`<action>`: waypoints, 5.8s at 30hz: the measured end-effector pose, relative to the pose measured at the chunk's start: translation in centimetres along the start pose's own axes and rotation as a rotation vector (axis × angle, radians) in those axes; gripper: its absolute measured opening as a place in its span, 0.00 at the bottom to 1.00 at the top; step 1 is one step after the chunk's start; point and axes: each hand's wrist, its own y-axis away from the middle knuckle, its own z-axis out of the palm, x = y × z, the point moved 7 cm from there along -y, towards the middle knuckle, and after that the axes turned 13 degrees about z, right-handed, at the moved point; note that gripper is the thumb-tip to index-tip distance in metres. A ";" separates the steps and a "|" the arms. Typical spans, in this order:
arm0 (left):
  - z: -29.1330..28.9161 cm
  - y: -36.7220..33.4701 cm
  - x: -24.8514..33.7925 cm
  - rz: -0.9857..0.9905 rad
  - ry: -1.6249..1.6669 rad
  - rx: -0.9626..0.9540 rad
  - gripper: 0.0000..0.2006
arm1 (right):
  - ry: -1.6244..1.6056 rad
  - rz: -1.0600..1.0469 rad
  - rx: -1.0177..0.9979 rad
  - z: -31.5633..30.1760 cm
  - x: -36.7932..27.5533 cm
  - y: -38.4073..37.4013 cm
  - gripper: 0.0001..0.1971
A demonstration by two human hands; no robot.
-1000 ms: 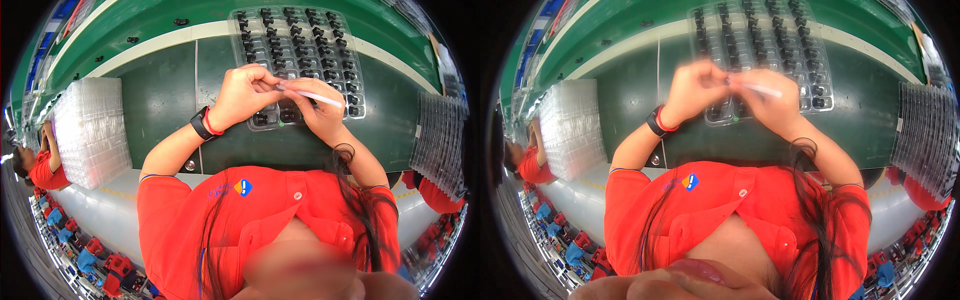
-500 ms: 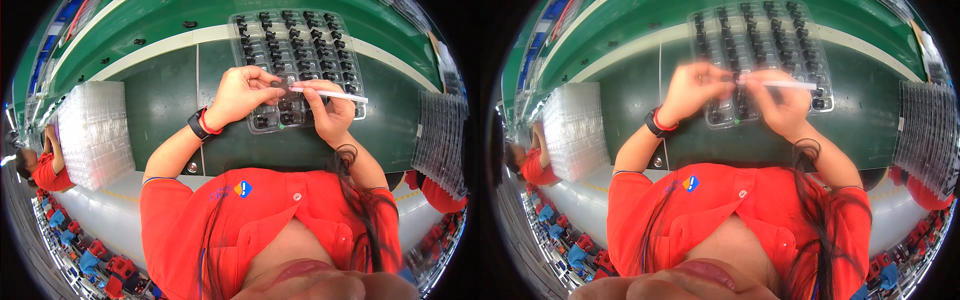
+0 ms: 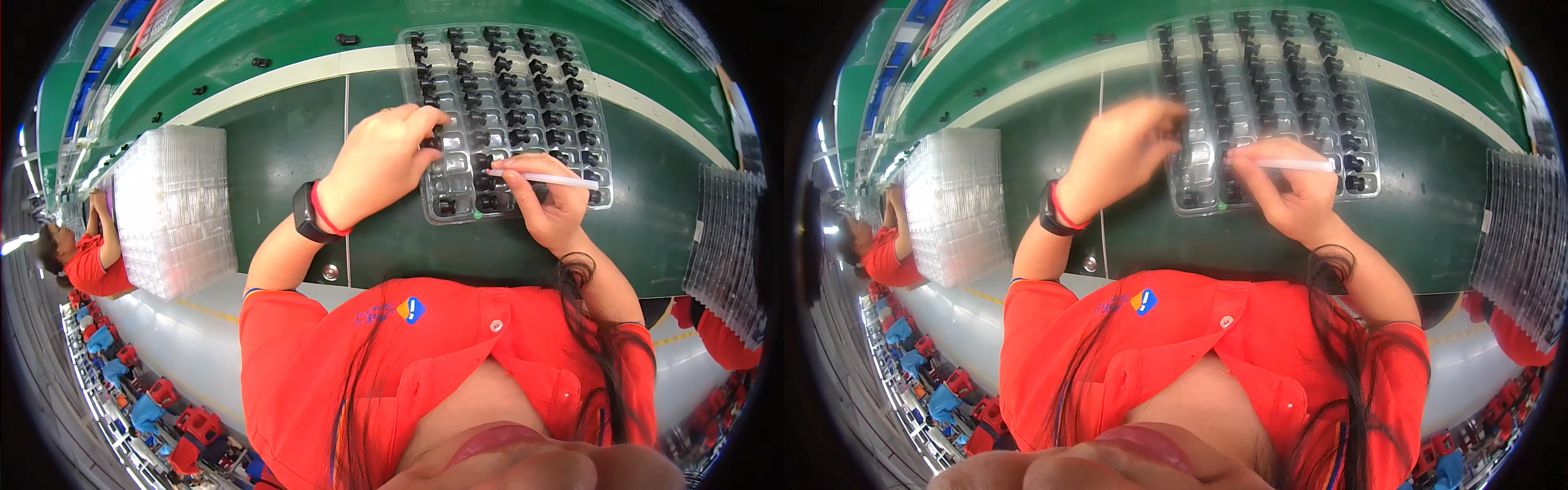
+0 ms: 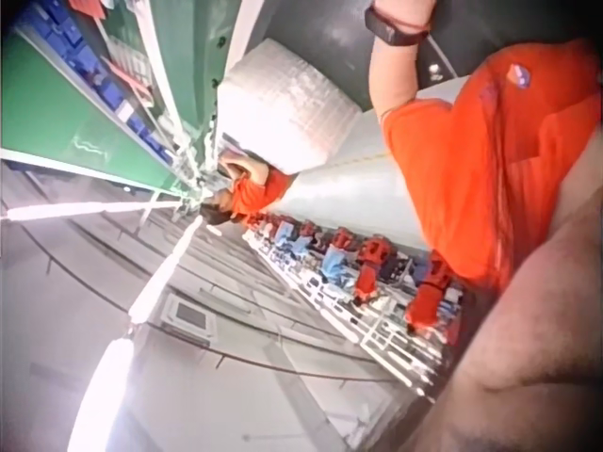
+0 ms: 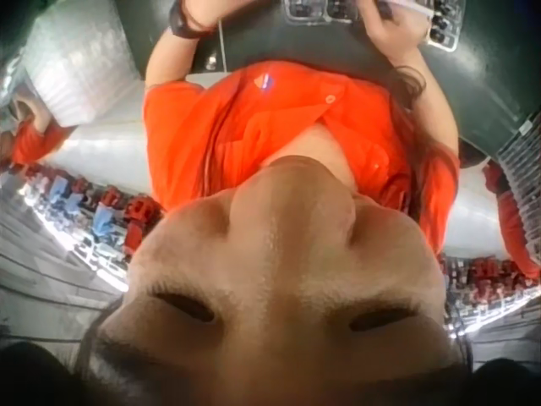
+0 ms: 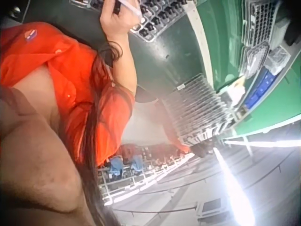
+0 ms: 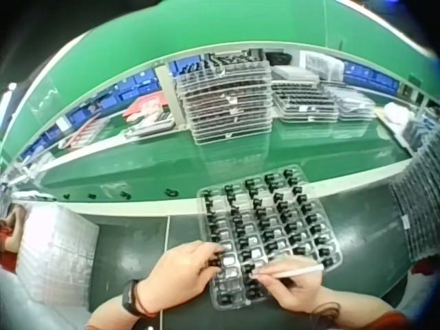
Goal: The person assembles small black components by pressing a white rod into each component by hand and placing the components into the slots of a plastic tray.
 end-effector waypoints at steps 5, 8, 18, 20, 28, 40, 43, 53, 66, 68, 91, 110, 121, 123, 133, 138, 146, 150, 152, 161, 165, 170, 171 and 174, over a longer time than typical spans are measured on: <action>1.6 0.4 0.1 0.032 -0.128 -0.009 0.08 | 0.036 -0.013 -0.016 0.1 -0.1 0.0 0.04; 1.6 0.0 0.0 0.035 -0.127 -0.003 0.08 | 0.068 0.005 -0.017 0.0 -0.2 -0.4 0.04; -3.5 0.5 -14.0 0.002 -0.265 0.546 0.15 | 0.111 -0.011 -0.010 0.4 0.0 -0.2 0.03; -0.8 0.5 -17.7 -0.137 -0.267 0.434 0.10 | 0.066 0.052 0.001 0.3 1.1 0.9 0.03; -1.7 1.1 -17.1 -0.236 -0.130 0.779 0.04 | -0.115 0.260 0.011 -0.4 3.5 0.9 0.06; 0.5 -0.7 -19.9 -0.218 -0.008 0.791 0.09 | 0.085 0.191 0.040 -0.9 4.9 -0.6 0.06; 0.0 -0.4 -19.5 -0.196 -0.030 0.791 0.09 | 0.109 0.251 0.049 -1.5 5.7 0.3 0.06; -1.0 0.4 -17.8 -0.103 0.014 0.810 0.10 | -0.039 0.260 -0.094 0.5 3.8 0.9 0.09; -2.2 -0.1 -17.6 -0.076 -0.003 0.848 0.09 | 0.163 -0.144 0.007 -1.0 -2.8 1.6 0.08; -2.7 0.2 -17.4 -0.102 -0.013 0.844 0.08 | 0.139 -0.079 -0.057 -0.1 -3.5 0.8 0.06; -2.7 1.3 -18.1 -0.190 0.181 0.970 0.10 | 0.105 0.467 0.141 -16.8 4.0 2.4 0.09; -1.3 -3.8 -1.8 -0.114 0.819 0.593 0.13 | -0.077 -0.115 0.064 -4.2 -6.3 -6.9 0.10; -2.3 -4.3 -1.7 -0.115 0.897 0.530 0.12 | -0.129 -0.104 0.028 -2.8 -4.1 -7.1 0.09; -2.7 -4.2 -1.3 -0.089 0.784 0.555 0.13 | -0.181 -0.117 -0.005 -2.7 -4.0 -7.0 0.08; -2.6 -4.3 -1.1 -0.094 0.745 0.528 0.13 | -0.159 -0.083 -0.004 -2.3 -4.0 -6.9 0.08; -0.7 -4.1 -2.8 -0.260 1.004 0.546 0.13 | -0.059 -0.037 0.111 -2.4 -4.1 -7.7 0.07; -0.9 -3.6 -2.7 -0.385 0.994 0.434 0.13 | -0.048 -0.121 0.098 -1.5 -3.7 -7.3 0.06; -0.6 -3.6 -2.8 -0.371 0.900 0.425 0.12 | -0.006 -0.202 0.124 -1.2 -3.9 -7.1 0.06; -0.3 -3.5 -3.0 -0.364 0.874 0.433 0.11 | 0.010 -0.186 0.116 -1.1 -3.9 -7.2 0.05; -0.3 -3.5 -3.3 -0.327 0.768 0.447 0.10 | 0.035 -0.156 0.131 -1.0 -3.2 -7.3 0.05; -0.5 -3.6 -3.0 -0.309 0.713 0.446 0.10 | 0.067 -0.148 0.135 -1.0 -3.2 -7.2 0.05; -0.6 -3.5 -2.8 -0.304 0.674 0.445 0.10 | 0.080 -0.146 0.129 -1.0 -3.2 -7.3 0.05; -0.5 -3.4 -2.9 -0.310 0.671 0.429 0.10 | 0.096 -0.146 0.128 -1.0 -3.3 -7.2 0.05; -0.7 -3.4 -2.6 -0.321 0.637 0.405 0.10 | 0.022 -0.135 0.129 -0.8 -3.0 -7.2 0.05</action>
